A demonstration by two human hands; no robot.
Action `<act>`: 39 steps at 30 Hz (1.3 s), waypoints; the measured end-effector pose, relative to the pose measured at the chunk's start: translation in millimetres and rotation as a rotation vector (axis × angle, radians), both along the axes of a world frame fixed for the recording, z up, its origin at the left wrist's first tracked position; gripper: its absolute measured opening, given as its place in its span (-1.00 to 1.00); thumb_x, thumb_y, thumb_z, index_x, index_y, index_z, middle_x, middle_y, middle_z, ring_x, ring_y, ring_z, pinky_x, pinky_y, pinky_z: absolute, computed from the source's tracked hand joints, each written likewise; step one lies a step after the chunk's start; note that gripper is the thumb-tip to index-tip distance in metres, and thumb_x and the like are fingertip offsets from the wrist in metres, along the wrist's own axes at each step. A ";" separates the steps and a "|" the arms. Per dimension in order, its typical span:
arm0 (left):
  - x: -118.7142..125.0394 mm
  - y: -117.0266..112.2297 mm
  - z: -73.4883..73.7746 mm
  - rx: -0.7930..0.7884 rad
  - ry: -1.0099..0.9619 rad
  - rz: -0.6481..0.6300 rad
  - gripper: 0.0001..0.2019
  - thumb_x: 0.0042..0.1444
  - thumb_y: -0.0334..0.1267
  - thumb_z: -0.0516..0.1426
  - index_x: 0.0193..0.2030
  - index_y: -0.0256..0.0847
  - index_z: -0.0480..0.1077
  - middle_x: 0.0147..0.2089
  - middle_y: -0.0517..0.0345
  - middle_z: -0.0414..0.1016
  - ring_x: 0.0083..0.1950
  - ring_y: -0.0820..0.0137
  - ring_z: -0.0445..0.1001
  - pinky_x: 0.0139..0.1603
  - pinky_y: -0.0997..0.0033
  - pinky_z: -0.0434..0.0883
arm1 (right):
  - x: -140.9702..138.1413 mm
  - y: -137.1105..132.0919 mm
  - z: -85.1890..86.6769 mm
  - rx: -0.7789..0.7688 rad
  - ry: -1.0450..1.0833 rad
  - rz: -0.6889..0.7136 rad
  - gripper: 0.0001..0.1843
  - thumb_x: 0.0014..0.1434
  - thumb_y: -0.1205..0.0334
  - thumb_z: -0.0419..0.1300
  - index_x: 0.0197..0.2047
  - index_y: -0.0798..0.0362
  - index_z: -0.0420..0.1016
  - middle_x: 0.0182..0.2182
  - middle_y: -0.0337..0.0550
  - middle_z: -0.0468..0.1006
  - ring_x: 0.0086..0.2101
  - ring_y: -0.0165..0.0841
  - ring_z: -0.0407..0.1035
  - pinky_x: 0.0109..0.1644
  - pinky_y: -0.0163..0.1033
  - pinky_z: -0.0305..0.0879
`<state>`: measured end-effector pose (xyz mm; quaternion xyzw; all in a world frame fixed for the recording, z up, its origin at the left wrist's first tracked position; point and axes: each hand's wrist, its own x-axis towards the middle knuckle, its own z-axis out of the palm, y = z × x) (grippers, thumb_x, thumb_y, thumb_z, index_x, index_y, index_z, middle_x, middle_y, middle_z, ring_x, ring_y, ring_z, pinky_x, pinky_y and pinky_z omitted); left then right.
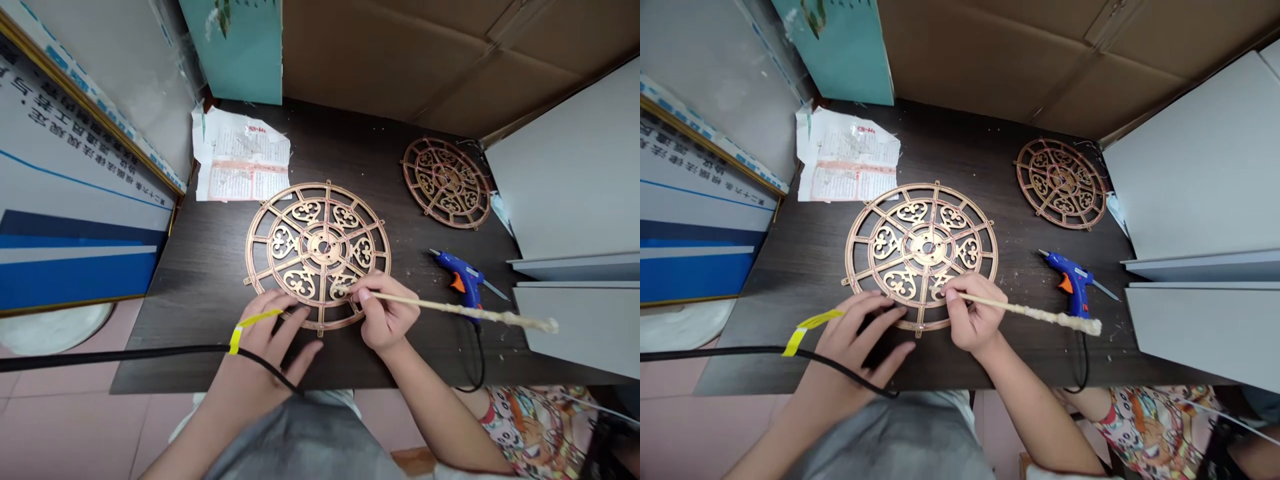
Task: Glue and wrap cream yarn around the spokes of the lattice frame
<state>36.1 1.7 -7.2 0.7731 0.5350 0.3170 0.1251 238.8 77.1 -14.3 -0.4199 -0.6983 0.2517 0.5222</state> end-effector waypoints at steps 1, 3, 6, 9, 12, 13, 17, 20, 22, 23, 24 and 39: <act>-0.7 0.9 0.8 0.002 -0.030 0.014 -0.71 0.23 -0.31 0.27 0.07 -0.26 0.45 0.12 -0.09 0.44 0.28 0.13 0.34 0.31 0.03 0.41 | 0.2 1.1 -0.2 0.012 0.005 -0.014 -0.84 0.28 0.36 0.15 -0.29 0.05 0.55 -0.50 -0.21 0.49 -0.48 -0.38 0.37 -0.40 -0.22 0.25; -1.9 2.8 3.1 0.028 -0.096 0.047 -0.83 0.19 -0.42 0.27 -0.08 -0.22 0.45 0.03 -0.02 0.46 0.22 0.20 0.39 0.27 0.07 0.43 | 1.0 4.1 0.0 0.028 -0.008 -0.065 -0.83 0.29 0.32 0.15 -0.31 0.05 0.55 -0.51 -0.21 0.49 -0.50 -0.38 0.36 -0.42 -0.22 0.24; -6.7 4.0 7.4 0.076 -0.214 0.118 -0.82 0.17 -0.53 0.25 -0.19 -0.19 0.42 -0.11 0.09 0.48 0.10 0.28 0.46 0.21 0.12 0.45 | 6.6 8.5 4.6 0.105 -0.034 -0.184 -0.84 0.29 0.29 0.17 -0.31 0.04 0.56 -0.51 -0.21 0.50 -0.52 -0.37 0.36 -0.44 -0.22 0.24; -21.2 3.9 9.5 0.036 -0.270 0.195 -0.86 0.20 -0.50 0.23 -0.19 -0.19 0.44 -0.14 0.12 0.50 0.00 0.32 0.50 0.11 0.23 0.45 | 21.7 7.8 12.7 0.220 -0.014 -0.379 -0.88 0.28 0.25 0.22 -0.24 0.05 0.60 -0.41 -0.15 0.59 -0.44 -0.32 0.46 -0.35 -0.20 0.34; -46.4 10.0 7.2 -0.022 -0.228 0.312 -0.96 0.28 -0.34 0.19 -0.18 -0.18 0.50 -0.12 0.10 0.52 -0.10 0.34 0.50 -0.03 0.30 0.43 | 43.1 2.5 17.7 0.097 -0.005 -0.563 -0.74 0.39 0.13 0.14 -0.09 0.07 0.61 -0.33 -0.08 0.66 -0.49 -0.36 0.43 -0.39 -0.23 0.32; -55.5 14.9 6.2 -0.065 -0.206 0.354 -0.90 0.31 -0.26 0.17 -0.14 -0.17 0.52 -0.11 0.09 0.53 -0.11 0.33 0.51 -0.03 0.30 0.42 | 49.8 1.1 18.2 -0.002 -0.027 -0.578 -0.67 0.44 0.07 0.08 -0.06 0.08 0.60 -0.35 -0.10 0.66 -0.53 -0.38 0.40 -0.41 -0.25 0.29; -81.8 50.3 7.5 -0.326 -0.168 0.350 -0.64 0.30 0.01 0.09 0.02 -0.12 0.58 -0.08 0.07 0.63 -0.17 0.27 0.56 -0.09 0.29 0.42 | 64.6 4.2 18.1 -0.306 -0.253 -0.535 -0.51 0.47 -0.09 -0.04 -0.23 0.06 0.55 -0.45 -0.15 0.60 -0.49 -0.36 0.41 -0.32 -0.26 0.30; -85.0 83.3 14.7 -0.569 -0.289 0.310 -0.55 0.18 0.09 0.12 0.02 -0.14 0.60 -0.17 0.03 0.66 -0.23 0.20 0.58 -0.17 0.27 0.44 | 62.0 12.2 18.0 -0.423 -0.360 -0.478 -0.60 0.32 -0.13 0.16 -0.34 0.03 0.50 -0.48 -0.18 0.57 -0.44 -0.30 0.44 -0.23 -0.22 0.30; -82.1 101.4 19.1 -0.655 -0.399 0.333 -0.52 0.06 0.09 0.19 -0.05 -0.22 0.61 -0.28 -0.01 0.65 -0.36 0.23 0.54 -0.27 0.27 0.44 | 57.3 16.1 15.8 -0.461 -0.336 -0.457 -0.64 0.20 -0.12 0.27 -0.39 0.02 0.46 -0.50 -0.19 0.57 -0.46 -0.29 0.43 -0.23 -0.21 0.31; -80.2 108.5 20.4 -0.668 -0.436 0.343 -0.52 0.01 0.10 0.20 -0.10 -0.26 0.60 -0.31 -0.02 0.63 -0.41 0.24 0.52 -0.31 0.27 0.44 | 54.8 17.2 13.6 -0.465 -0.298 -0.459 -0.65 0.16 -0.10 0.30 -0.40 0.01 0.45 -0.46 -0.17 0.60 -0.46 -0.29 0.45 -0.24 -0.21 0.33; -78.6 114.1 21.2 -0.676 -0.472 0.350 -0.52 -0.02 0.11 0.22 -0.15 -0.29 0.58 -0.33 -0.04 0.62 -0.44 0.26 0.51 -0.35 0.27 0.45 | 52.5 17.8 10.8 -0.466 -0.251 -0.461 -0.66 0.13 -0.09 0.31 -0.39 0.02 0.43 -0.39 -0.14 0.64 -0.44 -0.29 0.47 -0.25 -0.21 0.35; -76.5 150.9 86.9 -0.527 -1.043 0.253 -0.41 -0.23 0.19 0.41 -0.23 -0.30 0.55 -0.32 0.06 0.53 -0.35 0.47 0.46 -0.30 0.51 0.46 | 26.1 65.0 73.3 -0.181 0.494 -0.384 -0.69 0.06 0.11 0.43 -0.25 0.09 0.46 0.00 0.15 0.65 0.00 -0.11 0.57 0.07 -0.04 0.48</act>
